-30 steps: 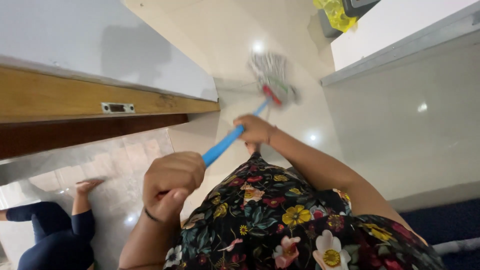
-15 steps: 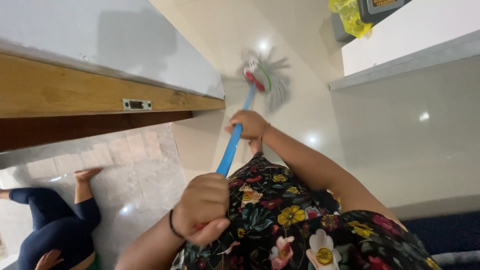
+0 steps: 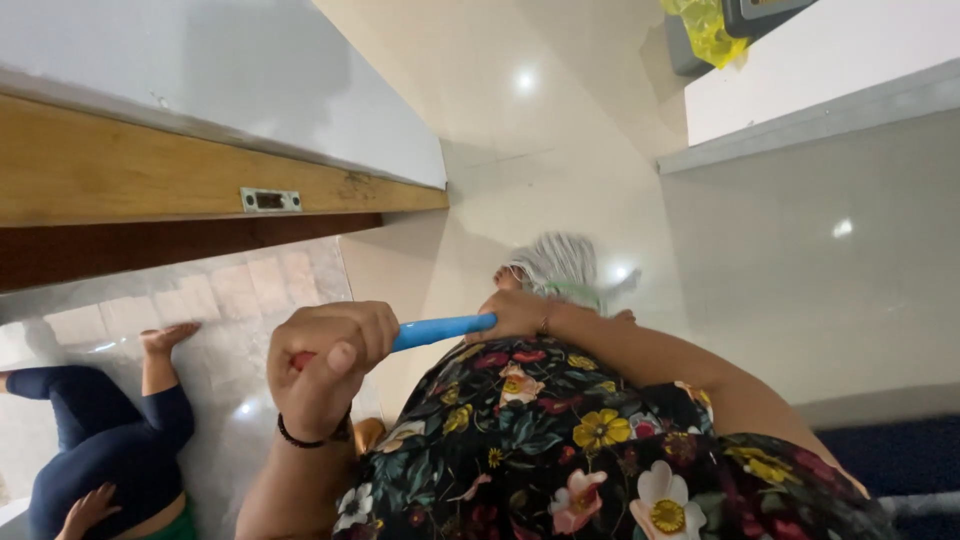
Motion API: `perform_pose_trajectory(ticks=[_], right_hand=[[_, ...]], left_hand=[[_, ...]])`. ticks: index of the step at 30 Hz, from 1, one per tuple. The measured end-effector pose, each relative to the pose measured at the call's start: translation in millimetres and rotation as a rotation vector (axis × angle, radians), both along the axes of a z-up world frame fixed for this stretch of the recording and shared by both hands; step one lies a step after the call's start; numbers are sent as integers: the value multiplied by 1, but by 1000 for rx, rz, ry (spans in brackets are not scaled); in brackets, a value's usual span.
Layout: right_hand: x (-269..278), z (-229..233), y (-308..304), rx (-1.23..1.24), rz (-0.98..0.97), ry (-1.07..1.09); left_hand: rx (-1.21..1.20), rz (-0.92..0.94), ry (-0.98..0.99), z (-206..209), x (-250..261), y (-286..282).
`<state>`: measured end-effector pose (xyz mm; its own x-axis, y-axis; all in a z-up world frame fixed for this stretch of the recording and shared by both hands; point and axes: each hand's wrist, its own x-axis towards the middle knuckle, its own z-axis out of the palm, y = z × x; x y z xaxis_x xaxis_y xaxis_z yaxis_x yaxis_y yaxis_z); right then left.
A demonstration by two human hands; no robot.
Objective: The person mops a tiled floor using a blue-handled mop with a white string head. They move the mop back and forth across the floor, covering areas near a sink, cabinets, and a doorway. The camera is head-mounted and shows the hands and mop head during the task.
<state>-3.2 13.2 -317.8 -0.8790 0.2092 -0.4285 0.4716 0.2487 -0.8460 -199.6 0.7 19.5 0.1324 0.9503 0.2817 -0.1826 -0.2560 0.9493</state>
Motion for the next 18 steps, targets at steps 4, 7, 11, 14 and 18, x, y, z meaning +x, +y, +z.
perform_pose_trajectory(ticks=[4, 7, 11, 14, 18], right_hand=[[-8, 9, 10, 249, -91, -2], [-31, 38, 31, 223, -152, 17], [-41, 26, 59, 362, -169, 175], [-40, 18, 74, 389, -170, 215], [-34, 11, 92, 443, -151, 218]], left_hand=[[1, 32, 74, 38, 15, 7], [107, 6, 140, 48, 11, -5], [264, -233, 210, 32, 2, -10], [331, -263, 153, 23, 13, -9], [407, -321, 202, 9, 18, -3]])
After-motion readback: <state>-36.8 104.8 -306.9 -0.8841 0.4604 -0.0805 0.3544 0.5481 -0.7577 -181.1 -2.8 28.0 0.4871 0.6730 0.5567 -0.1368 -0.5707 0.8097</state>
